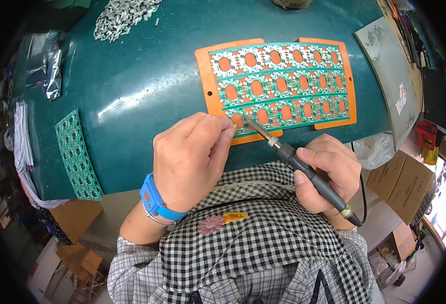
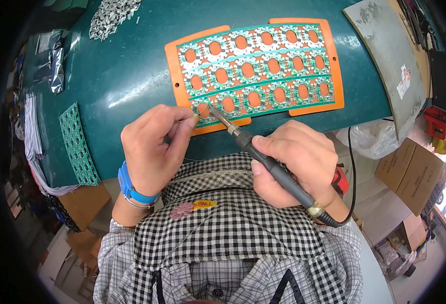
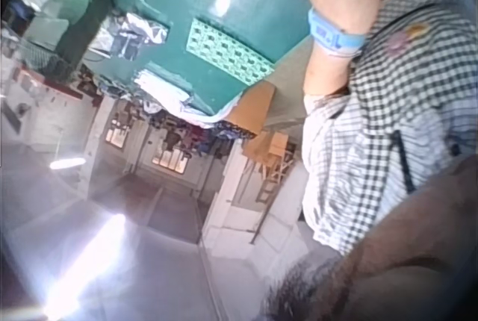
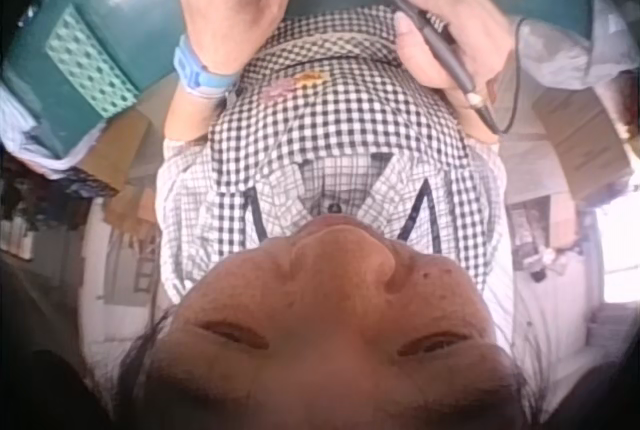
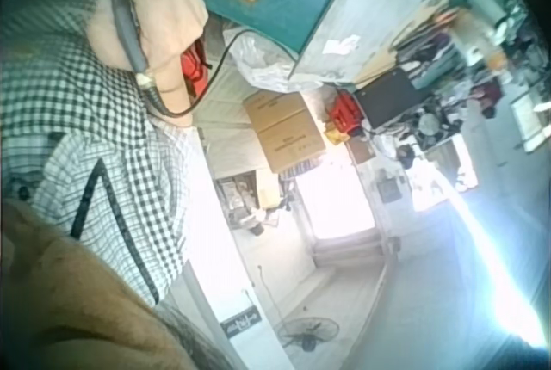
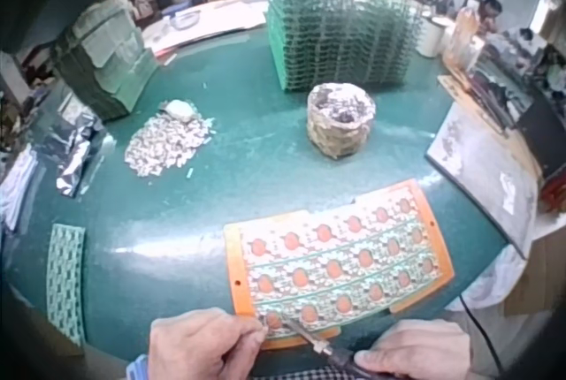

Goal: The person uses a soldering iron to apply solder to the pads of a green circuit board held in an orange jig. They repeatedly touch the iron to the board's surface, moving systematically across the grid of pads. The person briefly lifts the board to inspect it before continuing the soldering process.

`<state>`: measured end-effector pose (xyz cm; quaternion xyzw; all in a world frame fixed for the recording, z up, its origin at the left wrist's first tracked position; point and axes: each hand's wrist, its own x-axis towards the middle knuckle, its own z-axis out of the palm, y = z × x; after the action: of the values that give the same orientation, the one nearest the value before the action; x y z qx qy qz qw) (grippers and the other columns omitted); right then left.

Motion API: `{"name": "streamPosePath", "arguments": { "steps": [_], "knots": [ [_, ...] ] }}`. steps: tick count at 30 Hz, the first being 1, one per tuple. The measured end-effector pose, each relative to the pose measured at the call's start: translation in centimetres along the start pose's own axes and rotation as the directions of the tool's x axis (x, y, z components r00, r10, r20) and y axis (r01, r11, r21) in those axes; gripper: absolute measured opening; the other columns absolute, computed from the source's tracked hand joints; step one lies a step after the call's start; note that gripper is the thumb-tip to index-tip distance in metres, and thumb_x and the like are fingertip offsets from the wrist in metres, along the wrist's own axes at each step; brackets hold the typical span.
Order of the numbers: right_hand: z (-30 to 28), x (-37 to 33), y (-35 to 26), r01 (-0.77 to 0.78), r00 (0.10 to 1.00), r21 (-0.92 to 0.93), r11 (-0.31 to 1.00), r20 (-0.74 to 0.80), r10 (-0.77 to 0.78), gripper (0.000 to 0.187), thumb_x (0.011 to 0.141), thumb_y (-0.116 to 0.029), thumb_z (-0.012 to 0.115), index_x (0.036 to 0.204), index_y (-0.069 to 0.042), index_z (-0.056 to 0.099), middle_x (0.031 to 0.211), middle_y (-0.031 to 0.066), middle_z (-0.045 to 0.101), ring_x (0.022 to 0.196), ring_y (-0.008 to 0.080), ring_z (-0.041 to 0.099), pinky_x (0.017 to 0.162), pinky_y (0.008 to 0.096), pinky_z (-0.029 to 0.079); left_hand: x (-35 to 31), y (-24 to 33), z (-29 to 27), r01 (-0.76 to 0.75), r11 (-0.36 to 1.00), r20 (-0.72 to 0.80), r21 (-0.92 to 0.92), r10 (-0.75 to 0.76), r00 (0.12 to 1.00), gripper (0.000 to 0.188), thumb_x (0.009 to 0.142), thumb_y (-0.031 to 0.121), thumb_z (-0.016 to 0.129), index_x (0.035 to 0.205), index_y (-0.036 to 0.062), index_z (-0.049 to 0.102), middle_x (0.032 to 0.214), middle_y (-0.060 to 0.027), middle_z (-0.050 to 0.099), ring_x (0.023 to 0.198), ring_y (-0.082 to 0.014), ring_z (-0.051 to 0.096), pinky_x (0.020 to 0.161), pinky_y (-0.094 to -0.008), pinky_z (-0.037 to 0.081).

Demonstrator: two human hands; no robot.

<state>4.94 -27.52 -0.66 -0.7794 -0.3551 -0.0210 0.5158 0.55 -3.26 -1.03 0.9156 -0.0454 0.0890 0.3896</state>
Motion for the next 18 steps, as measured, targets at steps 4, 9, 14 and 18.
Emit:
{"name": "streamPosePath", "arguments": {
  "steps": [4, 9, 14, 18],
  "knots": [
    [0.06, -0.08, -0.02, 0.010, 1.000, -0.017, 1.000, -0.009, -0.010, 0.028, 0.069, -0.003, 0.076, 0.095, 0.005, 0.070, 0.070, 0.0127, 0.065, 0.058, 0.0275, 0.065, 0.054, 0.0345, 0.052, 0.15, 0.15, -0.01, -0.002, 1.000, 0.004, 0.005, 0.002, 1.000, 0.010, 0.085, -0.004, 0.076, 0.089, 0.0017, 0.069, 0.069, -0.0065, 0.060, 0.055, -0.0140, 0.055, 0.050, -0.0287, 0.043],
    [0.24, -0.27, -0.03, 0.017, 1.000, -0.027, 0.999, -0.015, -0.017, 0.028, 0.070, -0.005, 0.075, 0.096, 0.005, 0.069, 0.070, 0.0119, 0.064, 0.058, 0.0266, 0.064, 0.054, 0.0343, 0.051, 0.06, 0.27, -0.20, -0.003, 1.000, 0.007, 0.014, 0.003, 1.000, 0.009, 0.084, -0.004, 0.076, 0.088, 0.0018, 0.070, 0.068, -0.0069, 0.060, 0.055, -0.0146, 0.057, 0.051, -0.0289, 0.043],
    [0.35, -0.31, 0.12, 0.040, 0.999, -0.030, 0.999, 0.001, -0.040, 0.029, 0.073, -0.006, 0.073, 0.098, 0.006, 0.067, 0.068, 0.0109, 0.061, 0.059, 0.0252, 0.062, 0.054, 0.0337, 0.047, 0.41, 0.05, 0.15, -0.016, 1.000, 0.008, 0.010, 0.016, 1.000, 0.009, 0.084, -0.003, 0.076, 0.089, 0.0024, 0.072, 0.068, -0.0073, 0.061, 0.055, -0.0164, 0.058, 0.050, -0.0295, 0.044],
    [0.07, -0.09, -0.13, 0.054, 0.999, -0.012, 0.998, -0.010, -0.054, 0.029, 0.069, -0.003, 0.075, 0.096, 0.005, 0.069, 0.069, 0.0123, 0.064, 0.056, 0.0267, 0.064, 0.052, 0.0342, 0.051, 0.64, 0.39, -0.24, -0.052, 0.998, 0.034, 0.021, 0.051, 0.998, 0.010, 0.084, -0.003, 0.077, 0.090, 0.0030, 0.073, 0.068, -0.0074, 0.061, 0.056, -0.0182, 0.058, 0.050, -0.0304, 0.044]
  ]
}}
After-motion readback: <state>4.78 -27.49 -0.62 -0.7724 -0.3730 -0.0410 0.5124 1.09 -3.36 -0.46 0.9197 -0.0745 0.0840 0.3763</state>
